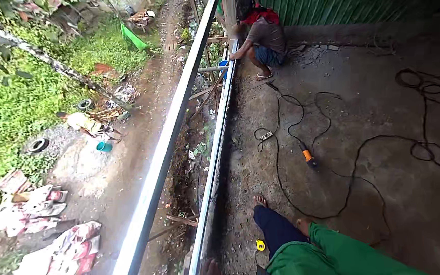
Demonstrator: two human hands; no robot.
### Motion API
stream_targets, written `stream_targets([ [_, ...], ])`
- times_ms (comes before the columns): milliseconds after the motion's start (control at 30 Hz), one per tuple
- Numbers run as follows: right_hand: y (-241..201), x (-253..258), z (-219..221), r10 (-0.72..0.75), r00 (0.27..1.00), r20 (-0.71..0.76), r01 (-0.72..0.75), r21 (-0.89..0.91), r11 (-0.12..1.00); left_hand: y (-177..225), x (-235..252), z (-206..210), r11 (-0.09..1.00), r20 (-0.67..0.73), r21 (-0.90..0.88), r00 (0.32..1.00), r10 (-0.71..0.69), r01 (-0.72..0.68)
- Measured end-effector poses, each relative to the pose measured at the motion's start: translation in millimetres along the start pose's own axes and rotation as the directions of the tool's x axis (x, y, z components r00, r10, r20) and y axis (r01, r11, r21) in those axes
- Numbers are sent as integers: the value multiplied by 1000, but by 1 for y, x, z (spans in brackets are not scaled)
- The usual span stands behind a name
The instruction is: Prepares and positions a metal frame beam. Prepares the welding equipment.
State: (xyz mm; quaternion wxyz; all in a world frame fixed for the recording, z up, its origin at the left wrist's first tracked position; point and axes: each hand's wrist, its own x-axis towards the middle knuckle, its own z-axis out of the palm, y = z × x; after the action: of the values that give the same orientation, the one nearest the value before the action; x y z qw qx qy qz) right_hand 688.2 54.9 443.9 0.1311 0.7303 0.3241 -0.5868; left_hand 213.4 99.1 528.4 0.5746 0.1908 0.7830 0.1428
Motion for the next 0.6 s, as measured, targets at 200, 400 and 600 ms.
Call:
stream_targets([
  [200, -62, -3, -73, -39, 998, -51, 49, 208, 977, 156, 31, 29, 988, 15, 41, 989, 149, -150],
  [400, -92, -17, -148, -8, 980, -198, 100, 458, 883, 239, 37, 72, 975, 106, 79, 974, 199, -208],
  [600, -80, -22, -156, 116, 973, -201, 14, 551, 834, 262, 67, 90, 965, 215, 211, 970, 110, -156],
])
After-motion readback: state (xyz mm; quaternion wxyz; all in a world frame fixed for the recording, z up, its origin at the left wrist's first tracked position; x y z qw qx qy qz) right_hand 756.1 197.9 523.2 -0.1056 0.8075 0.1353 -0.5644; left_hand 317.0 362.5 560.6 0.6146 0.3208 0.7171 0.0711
